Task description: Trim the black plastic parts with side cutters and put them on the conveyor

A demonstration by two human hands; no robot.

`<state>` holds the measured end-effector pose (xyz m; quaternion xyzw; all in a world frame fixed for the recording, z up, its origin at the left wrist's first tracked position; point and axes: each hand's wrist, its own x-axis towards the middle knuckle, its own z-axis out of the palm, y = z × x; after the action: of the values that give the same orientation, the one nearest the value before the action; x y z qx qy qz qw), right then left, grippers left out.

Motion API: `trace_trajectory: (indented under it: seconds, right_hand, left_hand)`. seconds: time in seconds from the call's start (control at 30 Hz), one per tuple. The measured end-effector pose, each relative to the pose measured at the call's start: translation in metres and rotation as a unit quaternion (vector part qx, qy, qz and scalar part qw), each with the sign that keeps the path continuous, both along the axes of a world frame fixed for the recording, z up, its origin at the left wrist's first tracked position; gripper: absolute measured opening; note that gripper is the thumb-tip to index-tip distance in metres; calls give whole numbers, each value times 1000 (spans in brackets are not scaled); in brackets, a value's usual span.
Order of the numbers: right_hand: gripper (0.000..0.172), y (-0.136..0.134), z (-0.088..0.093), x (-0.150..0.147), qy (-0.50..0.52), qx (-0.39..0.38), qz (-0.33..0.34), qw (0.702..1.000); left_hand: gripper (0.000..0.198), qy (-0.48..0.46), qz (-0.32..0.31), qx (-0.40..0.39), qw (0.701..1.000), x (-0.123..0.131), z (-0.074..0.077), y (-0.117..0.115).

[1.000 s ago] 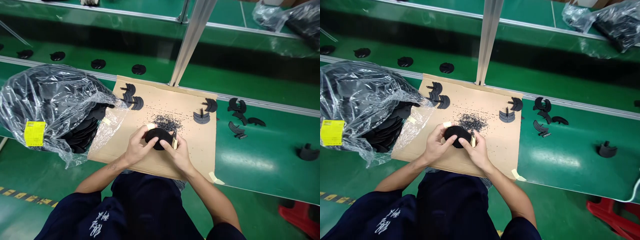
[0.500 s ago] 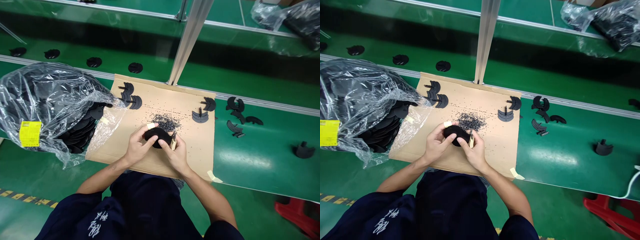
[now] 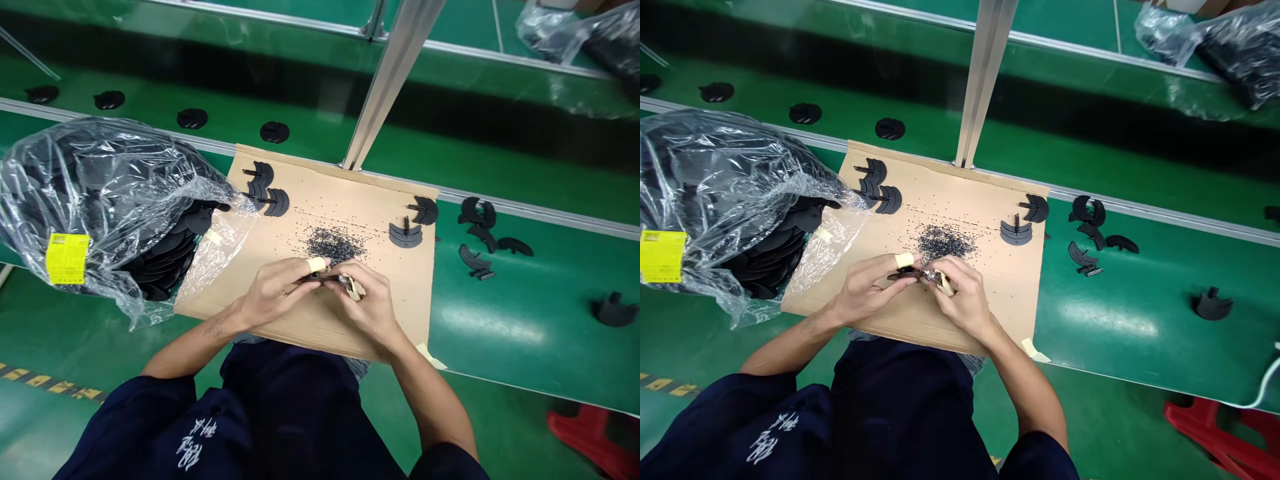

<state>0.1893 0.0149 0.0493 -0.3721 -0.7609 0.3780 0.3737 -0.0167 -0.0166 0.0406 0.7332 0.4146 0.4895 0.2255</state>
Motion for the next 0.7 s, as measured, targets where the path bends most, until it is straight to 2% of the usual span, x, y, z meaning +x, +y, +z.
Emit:
trace_trajectory:
  seconds: [0.07,0.13,0.23,0.33,0.7]
  right_hand:
    - [11,0,-1,0,13,35,10,999]
    - [15,-2,-4,-1,31,60,7,998]
    - [17,-4,-8,-2,45,86,1,995]
    - [18,-4,-9,-2,49,112,0,993]
    - [23,-7,1,3,55,91,54,993]
  left_hand:
    - [44,-19,1,-26,999,0,3,-1]
    - [39,-39,1,-48,998,1,6,-1]
    - [26,-42,-9,-33,999,1,9,1]
    - [25,-32,-15,-21,999,2,10,2]
    - [19,-33,-17,58,998,3,10,0]
